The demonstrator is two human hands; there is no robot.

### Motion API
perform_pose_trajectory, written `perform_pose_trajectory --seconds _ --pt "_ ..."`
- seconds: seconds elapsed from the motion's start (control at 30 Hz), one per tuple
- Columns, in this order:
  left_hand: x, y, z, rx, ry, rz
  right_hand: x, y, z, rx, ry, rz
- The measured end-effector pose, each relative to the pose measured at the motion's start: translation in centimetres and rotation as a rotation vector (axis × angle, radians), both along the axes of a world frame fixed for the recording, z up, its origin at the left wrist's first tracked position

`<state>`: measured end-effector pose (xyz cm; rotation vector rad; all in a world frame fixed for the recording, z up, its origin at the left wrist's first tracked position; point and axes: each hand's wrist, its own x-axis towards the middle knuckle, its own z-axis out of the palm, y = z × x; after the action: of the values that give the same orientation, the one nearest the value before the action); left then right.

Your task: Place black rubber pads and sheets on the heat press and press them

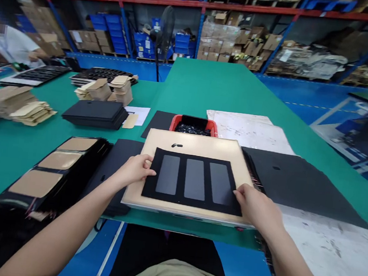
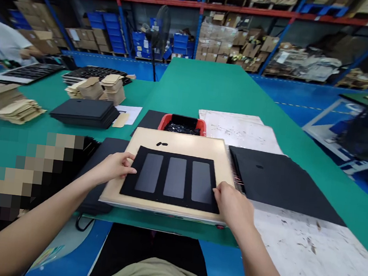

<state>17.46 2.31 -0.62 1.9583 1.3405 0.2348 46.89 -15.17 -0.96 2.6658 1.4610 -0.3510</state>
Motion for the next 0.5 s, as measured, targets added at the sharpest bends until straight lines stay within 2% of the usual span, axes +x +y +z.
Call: perform_pose_trajectory --seconds 0.23,0.5 --pt "0.3 -0.5 0.5 -0.007 0.050 0.007 0.6 0.1 -0.1 -0.051 0.064 0.019" --pt "0.8 -0.8 0.4 0.112 0.163 -0.056 1.2 0.2 -0.5 -0.104 0.105 0.015"
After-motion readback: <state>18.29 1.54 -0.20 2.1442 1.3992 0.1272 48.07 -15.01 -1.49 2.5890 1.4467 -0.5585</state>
